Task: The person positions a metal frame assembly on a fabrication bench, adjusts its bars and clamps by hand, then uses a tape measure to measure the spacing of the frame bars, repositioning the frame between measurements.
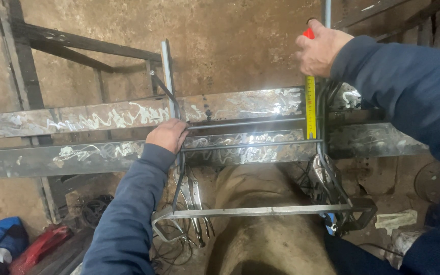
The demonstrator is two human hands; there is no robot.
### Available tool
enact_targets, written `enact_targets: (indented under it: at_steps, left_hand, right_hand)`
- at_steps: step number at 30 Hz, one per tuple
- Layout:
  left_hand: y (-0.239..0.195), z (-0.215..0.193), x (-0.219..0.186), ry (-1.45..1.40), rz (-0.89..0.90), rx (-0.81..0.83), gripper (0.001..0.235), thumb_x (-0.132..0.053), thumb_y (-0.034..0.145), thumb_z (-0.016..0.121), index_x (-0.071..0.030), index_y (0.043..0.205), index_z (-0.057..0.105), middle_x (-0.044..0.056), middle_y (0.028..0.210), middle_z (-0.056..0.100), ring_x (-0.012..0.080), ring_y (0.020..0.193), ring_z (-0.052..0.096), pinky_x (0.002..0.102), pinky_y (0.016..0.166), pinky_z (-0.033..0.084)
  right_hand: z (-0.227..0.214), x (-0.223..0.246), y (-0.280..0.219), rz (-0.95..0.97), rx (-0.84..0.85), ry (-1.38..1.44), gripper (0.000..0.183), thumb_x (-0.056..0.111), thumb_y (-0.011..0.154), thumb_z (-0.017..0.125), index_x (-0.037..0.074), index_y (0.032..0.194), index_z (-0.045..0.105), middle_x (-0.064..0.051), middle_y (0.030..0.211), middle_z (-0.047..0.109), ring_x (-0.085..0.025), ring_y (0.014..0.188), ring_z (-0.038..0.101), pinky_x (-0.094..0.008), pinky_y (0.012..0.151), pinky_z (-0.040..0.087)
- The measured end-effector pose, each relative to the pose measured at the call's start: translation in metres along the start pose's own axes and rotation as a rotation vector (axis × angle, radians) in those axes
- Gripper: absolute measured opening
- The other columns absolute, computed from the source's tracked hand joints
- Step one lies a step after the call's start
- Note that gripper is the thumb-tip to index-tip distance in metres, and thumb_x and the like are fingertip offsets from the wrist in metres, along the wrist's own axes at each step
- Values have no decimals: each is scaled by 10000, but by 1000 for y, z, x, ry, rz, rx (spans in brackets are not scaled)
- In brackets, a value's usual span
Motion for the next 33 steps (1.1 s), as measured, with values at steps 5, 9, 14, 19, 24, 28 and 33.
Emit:
enact_targets:
  at_steps: [5, 9, 14, 19, 24, 28, 33]
  left_hand:
    - [-2, 0, -1, 12, 10, -10, 138, -231, 932, 689, -133, 1028, 703, 79, 1052, 700, 321, 985, 684, 437, 817, 573]
    - [-3, -1, -1, 16, 17, -19, 139, -229, 929, 691, -134, 1031, 696, 77, 1049, 693, 319, 997, 683, 436, 820, 573]
    - [-5, -3, -1, 9, -7, -23, 145, -234, 920, 696, -137, 1028, 698, 69, 1046, 693, 317, 993, 683, 442, 809, 570]
    - [-5, -8, -2, 4, -21, -17, 147, -237, 930, 700, -138, 1039, 698, 70, 1048, 693, 319, 988, 683, 443, 808, 568]
    - [-8, -24, -6, -11, -35, -52, 188, -248, 922, 706, -123, 1062, 703, 83, 1039, 705, 333, 968, 678, 447, 795, 561]
    - [-15, -37, 5, 16, -43, -54, 182, -250, 939, 699, -107, 1051, 694, 97, 1032, 702, 344, 983, 678, 452, 812, 562]
    - [-44, -53, 36, 56, -110, -108, 228, -291, 946, 709, -115, 1091, 722, 149, 1043, 714, 373, 954, 686, 462, 810, 558]
  right_hand:
    - [-5, -1, -3, -15, 33, -8, 182, 392, 894, 710, 330, 1064, 737, 91, 1218, 626, -198, 1247, 545, -522, 1102, 440]
    - [-6, -1, -3, -23, 29, -2, 159, 387, 908, 707, 319, 1046, 744, 86, 1155, 642, -187, 1225, 563, -519, 1103, 451]
    - [-5, -1, -2, 6, -20, -1, 150, 384, 879, 727, 324, 1014, 746, 96, 1143, 645, -175, 1206, 581, -521, 1114, 446]
    - [-8, -2, -5, 20, -45, -5, 130, 385, 876, 723, 317, 983, 749, 108, 1104, 660, -172, 1205, 586, -515, 1111, 450]
    - [-19, -9, -11, 30, -76, 49, 100, 367, 919, 684, 307, 954, 755, 116, 1065, 648, -177, 1231, 564, -525, 1133, 436]
    - [-34, -23, -21, 65, -138, 0, 207, 454, 909, 641, 315, 1030, 734, 81, 1067, 652, -158, 1193, 575, -510, 1090, 468]
    - [-97, -50, -81, 394, -655, 72, 350, 309, 933, 663, 339, 1281, 692, 105, 1127, 695, -110, 1092, 653, -275, 871, 591]
Point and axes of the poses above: each hand's wrist, its own y-axis towards the middle knuckle, its own z-axis out of the palm, x = y × z, the point moved 8 cm from there along y, towards the middle knuckle
